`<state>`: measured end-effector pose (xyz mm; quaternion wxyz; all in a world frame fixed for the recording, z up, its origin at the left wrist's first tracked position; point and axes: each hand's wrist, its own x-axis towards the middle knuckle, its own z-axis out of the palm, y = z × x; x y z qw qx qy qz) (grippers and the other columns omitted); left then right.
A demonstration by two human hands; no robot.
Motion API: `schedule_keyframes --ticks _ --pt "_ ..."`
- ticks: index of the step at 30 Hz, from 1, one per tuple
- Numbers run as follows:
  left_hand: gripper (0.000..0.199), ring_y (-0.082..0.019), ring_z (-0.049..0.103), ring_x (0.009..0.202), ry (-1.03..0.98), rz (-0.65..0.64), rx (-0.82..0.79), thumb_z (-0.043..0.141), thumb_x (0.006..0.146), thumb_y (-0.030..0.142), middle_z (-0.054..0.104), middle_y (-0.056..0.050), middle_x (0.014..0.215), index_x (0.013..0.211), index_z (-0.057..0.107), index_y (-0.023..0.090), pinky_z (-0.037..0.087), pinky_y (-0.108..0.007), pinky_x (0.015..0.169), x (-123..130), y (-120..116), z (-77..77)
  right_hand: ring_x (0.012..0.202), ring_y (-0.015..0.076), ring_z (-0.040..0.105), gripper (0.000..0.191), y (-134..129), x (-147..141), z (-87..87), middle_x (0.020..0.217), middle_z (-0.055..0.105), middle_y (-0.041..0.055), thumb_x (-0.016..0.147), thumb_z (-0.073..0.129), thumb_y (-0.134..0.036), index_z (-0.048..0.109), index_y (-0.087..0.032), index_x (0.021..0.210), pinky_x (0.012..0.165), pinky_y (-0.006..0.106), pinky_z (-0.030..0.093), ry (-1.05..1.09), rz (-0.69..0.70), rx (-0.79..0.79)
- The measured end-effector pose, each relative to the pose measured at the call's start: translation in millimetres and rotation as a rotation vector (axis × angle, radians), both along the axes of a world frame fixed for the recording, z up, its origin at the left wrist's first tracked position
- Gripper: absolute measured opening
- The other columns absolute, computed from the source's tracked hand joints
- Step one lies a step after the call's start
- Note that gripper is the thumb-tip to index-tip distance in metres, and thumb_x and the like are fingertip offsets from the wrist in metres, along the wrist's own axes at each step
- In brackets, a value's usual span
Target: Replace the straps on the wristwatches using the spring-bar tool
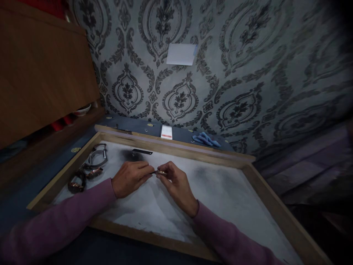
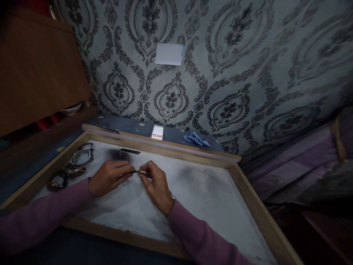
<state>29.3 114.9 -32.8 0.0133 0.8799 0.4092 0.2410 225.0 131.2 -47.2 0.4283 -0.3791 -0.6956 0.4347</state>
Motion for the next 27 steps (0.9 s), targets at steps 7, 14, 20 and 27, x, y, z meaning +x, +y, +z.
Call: schedule_keyframes --ticks 7,14,20,27 --pt "0.032 -0.013 0.055 0.061 0.004 -0.003 0.300 0.036 0.100 0.020 0.061 -0.002 0.065 0.101 0.068 0.018 0.035 -0.024 0.056 4.2 -6.5 7.2 0.086 0.0188 0.063 0.008 -5.9 -0.8 1.6 0.092 0.063 0.0052 0.085 0.063 -0.022 0.058 -0.022 0.079 0.077 0.032 0.055 0.062 -0.040 0.159" --pt "0.032 -0.012 0.058 0.064 -0.029 -0.019 0.387 0.038 0.099 0.016 0.069 -0.003 0.075 0.090 0.069 0.019 0.038 -0.025 0.058 8.1 -11.3 13.7 0.092 0.0210 0.067 0.014 -13.4 -3.3 7.0 0.095 0.064 0.0065 0.088 0.063 -0.024 0.055 -0.022 0.076 0.080 0.035 0.056 0.154 -0.054 0.184" --pt "0.025 -0.014 0.062 0.073 -0.210 -0.074 0.221 0.041 0.097 0.014 0.068 -0.005 0.083 0.101 0.065 0.018 0.043 -0.023 0.064 8.9 -13.4 13.8 0.092 0.0208 0.067 0.013 -14.5 -0.1 7.2 0.097 0.066 0.0070 0.089 0.061 -0.016 0.056 -0.023 0.079 0.079 0.034 0.056 0.105 -0.049 0.310" --pt "0.021 -0.015 0.058 0.079 -0.430 -0.156 -0.221 0.045 0.094 0.017 0.062 -0.006 0.089 0.107 0.062 0.017 0.043 -0.025 0.071 6.9 -8.0 19.6 0.079 0.0183 0.066 0.008 -9.4 4.7 8.1 0.090 0.069 0.0055 0.087 0.064 -0.025 0.060 -0.023 0.081 0.072 0.032 0.054 0.038 0.012 0.235"
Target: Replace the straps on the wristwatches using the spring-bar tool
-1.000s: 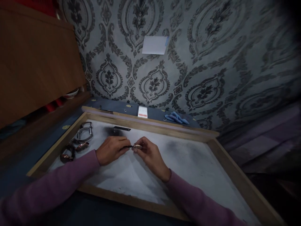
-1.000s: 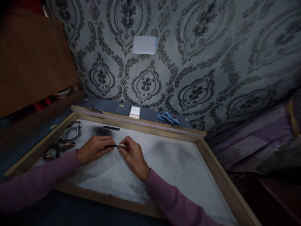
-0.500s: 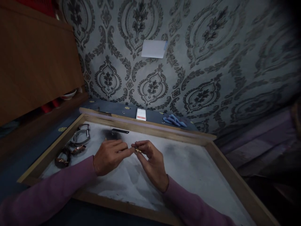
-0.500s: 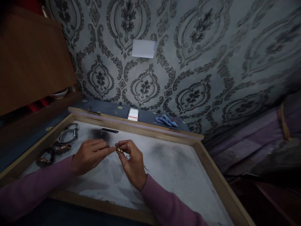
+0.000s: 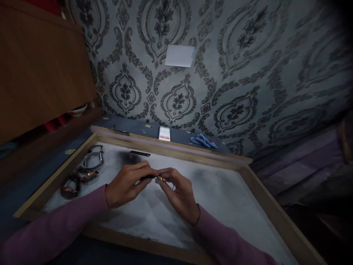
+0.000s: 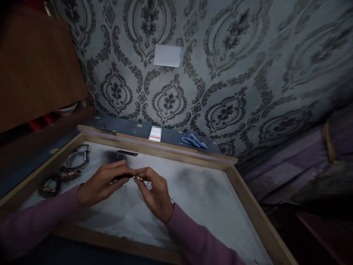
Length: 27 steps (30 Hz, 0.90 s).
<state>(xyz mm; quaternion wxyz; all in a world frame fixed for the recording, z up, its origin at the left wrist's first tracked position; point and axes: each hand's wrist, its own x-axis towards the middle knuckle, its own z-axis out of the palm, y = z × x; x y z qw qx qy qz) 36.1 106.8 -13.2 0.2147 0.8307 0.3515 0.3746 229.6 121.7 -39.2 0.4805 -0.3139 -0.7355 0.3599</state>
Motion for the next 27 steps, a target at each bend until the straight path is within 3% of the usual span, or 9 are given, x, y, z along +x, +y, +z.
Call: schedule_keyframes --ticks 5,9,11,16,19,23,27 --pt "0.021 -0.017 0.057 0.082 -0.230 -0.231 -0.623 0.056 0.088 0.033 0.063 -0.005 0.088 0.096 0.061 0.015 0.044 -0.027 0.073 -10.8 13.1 7.2 0.064 0.0151 0.065 0.027 5.1 -2.0 5.1 0.074 0.069 0.0021 0.080 0.073 -0.039 0.053 -0.021 0.079 0.061 0.029 0.053 0.150 0.234 -0.445" --pt "0.026 -0.012 0.050 0.067 -0.287 -0.257 -0.812 0.060 0.084 0.036 0.062 -0.003 0.081 0.097 0.060 0.014 0.036 -0.022 0.058 -14.1 19.1 0.4 0.056 0.0129 0.063 0.034 7.6 -4.4 6.6 0.068 0.069 0.0008 0.078 0.075 -0.040 0.047 -0.021 0.077 0.055 0.025 0.049 0.236 0.342 -0.614" --pt "0.022 -0.013 0.052 0.069 -0.284 -0.183 -0.765 0.060 0.083 0.033 0.062 -0.003 0.080 0.094 0.060 0.014 0.038 -0.023 0.060 -9.9 18.7 -4.3 0.056 0.0130 0.062 0.034 7.6 -6.2 4.9 0.066 0.068 0.0001 0.078 0.075 -0.041 0.047 -0.021 0.077 0.054 0.025 0.049 0.237 0.307 -0.620" --pt "0.007 -0.015 0.053 0.071 -0.059 0.087 -0.405 0.055 0.081 0.021 0.060 -0.001 0.076 0.083 0.060 0.015 0.039 -0.026 0.066 3.2 9.0 -6.2 0.057 0.0125 0.061 0.029 11.2 -7.3 -1.8 0.063 0.063 -0.0016 0.078 0.073 -0.037 0.050 -0.020 0.074 0.057 0.025 0.050 0.121 0.045 -0.473" --pt "0.006 -0.015 0.054 0.071 -0.004 0.136 -0.304 0.054 0.082 0.018 0.060 -0.001 0.077 0.083 0.059 0.016 0.039 -0.025 0.065 1.7 6.3 -4.2 0.053 0.0127 0.061 0.039 20.8 2.4 -3.9 0.064 0.063 -0.0028 0.069 0.079 -0.041 0.046 -0.021 0.072 0.053 0.026 0.051 0.181 -0.101 -0.573" --pt "0.012 -0.017 0.059 0.078 0.082 0.065 -0.318 0.053 0.085 0.020 0.066 -0.003 0.087 0.090 0.063 0.017 0.041 -0.026 0.069 -6.1 18.5 -13.0 0.062 0.0133 0.066 0.045 29.5 20.8 -4.5 0.074 0.068 0.0010 0.059 0.085 -0.043 0.051 -0.018 0.073 0.062 0.027 0.054 0.216 -0.017 -0.777" --pt "0.017 -0.020 0.061 0.086 0.333 0.049 -0.349 0.052 0.083 0.015 0.069 -0.005 0.091 0.094 0.064 0.017 0.042 -0.030 0.078 -7.0 35.6 -29.6 0.075 0.0145 0.068 0.042 27.2 28.5 -7.6 0.076 0.064 -0.0004 0.060 0.085 -0.044 0.060 -0.015 0.075 0.082 0.031 0.054 0.208 0.114 -0.853"
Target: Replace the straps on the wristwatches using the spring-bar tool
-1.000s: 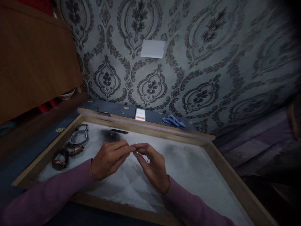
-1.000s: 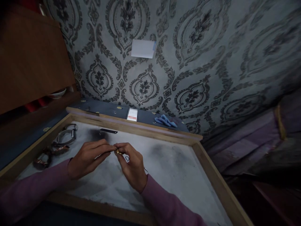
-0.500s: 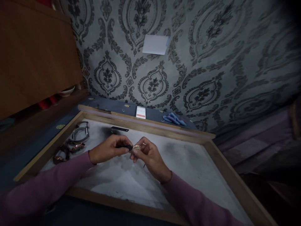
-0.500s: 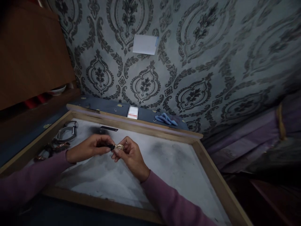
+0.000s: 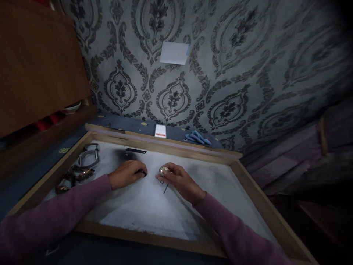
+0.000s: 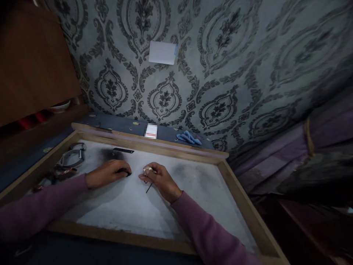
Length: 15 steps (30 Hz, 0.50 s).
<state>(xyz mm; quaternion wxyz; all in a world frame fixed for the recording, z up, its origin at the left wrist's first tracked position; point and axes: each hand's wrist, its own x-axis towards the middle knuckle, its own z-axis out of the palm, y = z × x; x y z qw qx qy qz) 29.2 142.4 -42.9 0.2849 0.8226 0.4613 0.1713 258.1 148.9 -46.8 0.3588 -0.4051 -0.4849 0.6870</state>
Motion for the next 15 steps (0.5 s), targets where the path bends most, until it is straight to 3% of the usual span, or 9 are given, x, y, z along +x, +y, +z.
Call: schedule_keyframes --ticks 3,6,10,15 --pt "0.019 -0.020 0.060 0.086 0.112 -0.012 0.052 0.050 0.083 0.015 0.067 -0.004 0.090 0.098 0.062 0.019 0.042 -0.030 0.078 3.5 5.6 -5.9 0.076 0.0149 0.068 0.042 -2.0 0.0 -4.7 0.076 0.064 -0.0009 0.061 0.084 -0.046 0.062 -0.015 0.077 0.083 0.032 0.055 -0.045 0.056 0.038" --pt "0.014 -0.020 0.058 0.082 0.141 -0.053 0.138 0.049 0.083 0.014 0.063 -0.003 0.085 0.090 0.059 0.019 0.042 -0.029 0.073 7.0 7.0 -6.8 0.063 0.0137 0.066 0.040 -4.3 -1.9 -8.9 0.068 0.064 -0.0017 0.060 0.084 -0.042 0.061 -0.015 0.079 0.065 0.028 0.055 -0.106 0.071 0.056" --pt "0.015 -0.020 0.054 0.088 0.143 -0.119 0.249 0.048 0.084 0.010 0.060 -0.004 0.091 0.091 0.058 0.019 0.042 -0.030 0.078 8.6 7.2 -9.1 0.046 0.0101 0.057 0.032 -12.6 -8.9 -13.2 0.056 0.060 -0.0057 0.063 0.081 -0.031 0.058 -0.017 0.079 0.044 0.021 0.043 -0.212 0.088 0.115" --pt "0.019 -0.025 0.050 0.101 0.172 -0.113 0.405 0.047 0.089 0.008 0.057 -0.010 0.106 0.103 0.057 0.015 0.041 -0.037 0.086 10.2 -2.6 -6.6 0.044 0.0072 0.049 0.017 -23.9 -17.9 -16.3 0.054 0.053 -0.0072 0.071 0.073 -0.019 0.056 -0.018 0.072 0.043 0.019 0.036 -0.458 0.127 0.295"
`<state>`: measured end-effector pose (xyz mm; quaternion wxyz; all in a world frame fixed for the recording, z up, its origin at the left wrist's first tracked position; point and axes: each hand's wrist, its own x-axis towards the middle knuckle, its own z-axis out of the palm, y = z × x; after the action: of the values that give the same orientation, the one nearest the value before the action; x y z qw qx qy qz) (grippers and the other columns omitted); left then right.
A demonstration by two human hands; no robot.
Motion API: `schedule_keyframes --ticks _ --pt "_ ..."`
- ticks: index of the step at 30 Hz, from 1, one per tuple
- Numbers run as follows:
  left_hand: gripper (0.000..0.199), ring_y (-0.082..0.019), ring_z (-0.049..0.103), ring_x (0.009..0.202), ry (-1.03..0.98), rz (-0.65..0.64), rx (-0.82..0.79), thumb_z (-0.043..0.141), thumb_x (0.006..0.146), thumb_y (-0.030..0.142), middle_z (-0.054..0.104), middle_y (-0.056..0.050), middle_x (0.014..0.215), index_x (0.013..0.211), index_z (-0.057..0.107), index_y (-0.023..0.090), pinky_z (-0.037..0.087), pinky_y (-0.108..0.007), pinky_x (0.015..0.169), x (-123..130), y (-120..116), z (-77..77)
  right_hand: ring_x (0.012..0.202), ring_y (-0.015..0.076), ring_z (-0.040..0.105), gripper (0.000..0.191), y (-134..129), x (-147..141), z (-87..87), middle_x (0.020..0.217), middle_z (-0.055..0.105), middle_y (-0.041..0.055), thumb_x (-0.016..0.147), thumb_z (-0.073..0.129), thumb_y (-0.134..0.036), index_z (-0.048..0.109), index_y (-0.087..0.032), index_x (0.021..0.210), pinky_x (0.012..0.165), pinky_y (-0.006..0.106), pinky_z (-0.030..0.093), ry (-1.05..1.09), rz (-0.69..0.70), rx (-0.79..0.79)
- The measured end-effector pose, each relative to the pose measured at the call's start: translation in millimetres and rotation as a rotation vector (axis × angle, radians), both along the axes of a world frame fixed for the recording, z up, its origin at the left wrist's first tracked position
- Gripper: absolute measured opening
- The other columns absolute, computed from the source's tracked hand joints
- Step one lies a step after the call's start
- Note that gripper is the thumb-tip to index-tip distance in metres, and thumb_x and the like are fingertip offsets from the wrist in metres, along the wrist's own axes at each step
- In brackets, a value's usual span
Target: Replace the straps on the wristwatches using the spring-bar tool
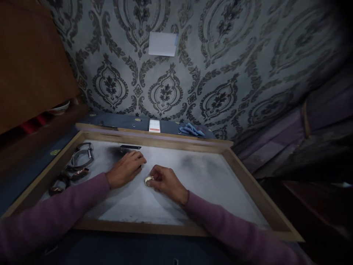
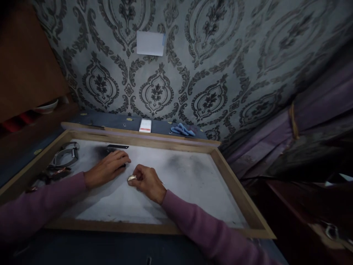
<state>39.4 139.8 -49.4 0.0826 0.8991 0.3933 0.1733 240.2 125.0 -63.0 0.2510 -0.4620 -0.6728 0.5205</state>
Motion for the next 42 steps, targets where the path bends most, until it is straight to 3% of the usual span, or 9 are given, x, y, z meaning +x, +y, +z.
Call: schedule_keyframes --ticks 6,10,12,15,19,28,34,38,42 --pt "0.022 -0.023 0.050 0.092 0.047 -0.022 0.025 0.038 0.094 0.009 0.058 -0.009 0.101 0.099 0.058 0.015 0.042 -0.036 0.080 3.3 -16.0 18.1 0.066 0.0126 0.057 0.006 8.8 20.8 8.5 0.075 0.065 0.0010 0.084 0.062 -0.019 0.066 -0.017 0.080 0.062 0.024 0.043 -0.253 -0.019 0.453" --pt "0.019 -0.023 0.051 0.092 0.108 0.050 -0.074 0.041 0.093 0.012 0.056 -0.009 0.100 0.101 0.058 0.016 0.043 -0.036 0.081 -4.1 -11.7 18.6 0.060 0.0128 0.053 0.007 17.0 48.7 8.8 0.071 0.060 0.0007 0.084 0.058 -0.014 0.065 -0.016 0.084 0.059 0.025 0.041 -0.302 -0.067 0.459" --pt "0.015 -0.024 0.052 0.093 0.152 0.109 -0.107 0.047 0.091 0.015 0.056 -0.009 0.101 0.102 0.058 0.016 0.044 -0.037 0.081 -9.8 -8.0 15.2 0.059 0.0125 0.052 0.008 16.7 57.5 6.5 0.072 0.058 -0.0001 0.079 0.065 -0.014 0.066 -0.016 0.087 0.059 0.025 0.041 -0.319 -0.029 0.453" --pt "0.015 -0.024 0.054 0.091 0.172 0.157 -0.145 0.050 0.089 0.018 0.056 -0.009 0.102 0.102 0.057 0.016 0.045 -0.036 0.079 -16.7 -4.6 10.2 0.063 0.0126 0.053 0.024 14.1 61.9 3.5 0.084 0.058 0.0019 0.075 0.071 -0.014 0.066 -0.017 0.099 0.062 0.026 0.043 -0.379 0.089 0.489" --pt "0.021 -0.023 0.057 0.095 0.130 0.092 -0.164 0.043 0.092 0.014 0.061 -0.008 0.104 0.105 0.058 0.018 0.045 -0.035 0.082 -15.5 -0.9 10.1 0.066 0.0133 0.054 0.025 15.9 63.0 1.8 0.088 0.057 0.0036 0.079 0.068 -0.012 0.065 -0.017 0.103 0.066 0.028 0.045 -0.427 0.198 0.542" --pt "0.022 -0.021 0.057 0.094 0.157 -0.116 -0.105 0.043 0.095 0.014 0.063 -0.006 0.096 0.104 0.062 0.018 0.042 -0.036 0.086 14.4 25.3 12.7 0.070 0.0152 0.055 0.010 20.6 73.8 -2.6 0.081 0.059 0.0023 0.079 0.066 -0.013 0.059 -0.017 0.086 0.065 0.027 0.040 -0.511 0.090 0.487" --pt "0.021 -0.024 0.051 0.094 0.150 -0.026 0.017 0.039 0.097 0.014 0.059 -0.009 0.101 0.103 0.059 0.016 0.041 -0.038 0.083 16.5 -3.9 21.6 0.068 0.0159 0.054 0.012 14.0 72.5 6.9 0.080 0.058 0.0034 0.084 0.053 -0.011 0.053 -0.019 0.076 0.062 0.028 0.038 -0.568 0.162 0.515" --pt "0.013 -0.022 0.052 0.088 0.062 -0.061 -0.167 0.051 0.094 0.029 0.056 -0.006 0.096 0.099 0.057 0.019 0.043 -0.034 0.076 20.2 -25.7 18.5 0.071 0.0178 0.053 0.012 10.1 69.0 11.0 0.083 0.057 0.0053 0.087 0.048 -0.012 0.049 -0.020 0.079 0.065 0.030 0.041 -0.558 0.194 0.594" --pt "0.008 -0.022 0.051 0.090 0.018 -0.006 -0.294 0.054 0.090 0.026 0.054 -0.005 0.096 0.095 0.053 0.019 0.042 -0.034 0.075 24.1 -28.3 11.1 0.070 0.0173 0.052 0.011 5.3 62.8 10.7 0.081 0.057 0.0052 0.089 0.046 -0.013 0.046 -0.020 0.081 0.065 0.030 0.042 -0.396 0.207 0.589"
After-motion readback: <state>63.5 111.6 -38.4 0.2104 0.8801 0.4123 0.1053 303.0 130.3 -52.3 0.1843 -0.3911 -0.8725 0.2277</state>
